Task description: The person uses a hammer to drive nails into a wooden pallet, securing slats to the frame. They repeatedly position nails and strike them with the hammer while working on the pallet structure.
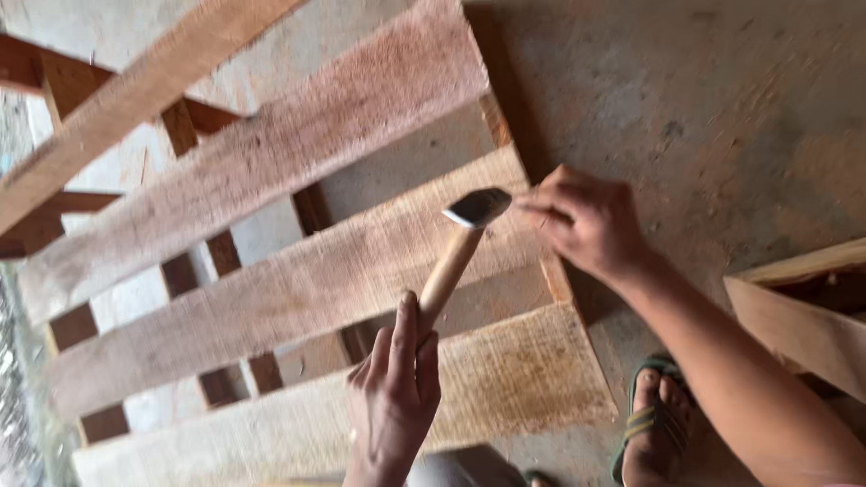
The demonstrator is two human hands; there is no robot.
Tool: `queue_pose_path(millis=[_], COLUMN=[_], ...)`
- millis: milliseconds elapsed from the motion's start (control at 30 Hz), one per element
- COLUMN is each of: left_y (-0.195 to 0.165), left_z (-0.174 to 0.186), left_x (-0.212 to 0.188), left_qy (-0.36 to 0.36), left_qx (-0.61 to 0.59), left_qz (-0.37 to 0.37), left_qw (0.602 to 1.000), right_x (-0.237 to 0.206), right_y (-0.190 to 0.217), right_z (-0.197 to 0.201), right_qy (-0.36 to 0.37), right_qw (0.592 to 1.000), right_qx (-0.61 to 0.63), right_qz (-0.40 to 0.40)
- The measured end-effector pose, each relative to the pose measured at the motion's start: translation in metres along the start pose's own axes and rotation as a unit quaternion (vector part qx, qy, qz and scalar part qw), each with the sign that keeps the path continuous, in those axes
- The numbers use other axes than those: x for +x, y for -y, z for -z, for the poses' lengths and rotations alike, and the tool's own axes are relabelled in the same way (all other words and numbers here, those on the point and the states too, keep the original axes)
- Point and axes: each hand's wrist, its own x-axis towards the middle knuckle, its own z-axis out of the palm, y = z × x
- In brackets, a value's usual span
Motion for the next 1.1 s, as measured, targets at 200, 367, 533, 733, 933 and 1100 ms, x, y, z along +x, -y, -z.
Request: queue_pose_path(millis=[200,367,533,733,933,1100], left_y=[-0.008,-0.009,-0.007,-0.008,-0.011,-0.028], left_z=[0.01,0.007,0.0,-0.012,0.01,0.023], left_x=[-0.013,-0.012,-0.021,-0.007,0.009,-0.009], left_qy=[-0.061,-0.034,-0.012,-0.107,0.018,-0.135], left_qx=[-0.051,-0.066,-0.071,-0.045,-0.045,-0.153], left_qz=[0.006,0.03,-0.003,-0.143,-0.012,-0.002], left_qw=[0.997,0.997,0.997,0.983,0.999,0.979], right_x=[0.012,0.031,0.024,0.028,0.035,0.036], right_y=[-0.037,-0.087,-0.103,-0.099,-0.095,-0.095], right_z=[0.019,-0.016,-0.04,-0.04,-0.043,-0.039], right_qy=[0.053,0.315,0.301,0.265,0.25,0.272], right_qw=[0.974,0.845,0.86,0.881,0.881,0.872], right_qx=[0.136,0.102,0.214,0.224,0.226,0.211], right_qz=[-0.174,-0.42,-0.352,-0.322,-0.332,-0.348])
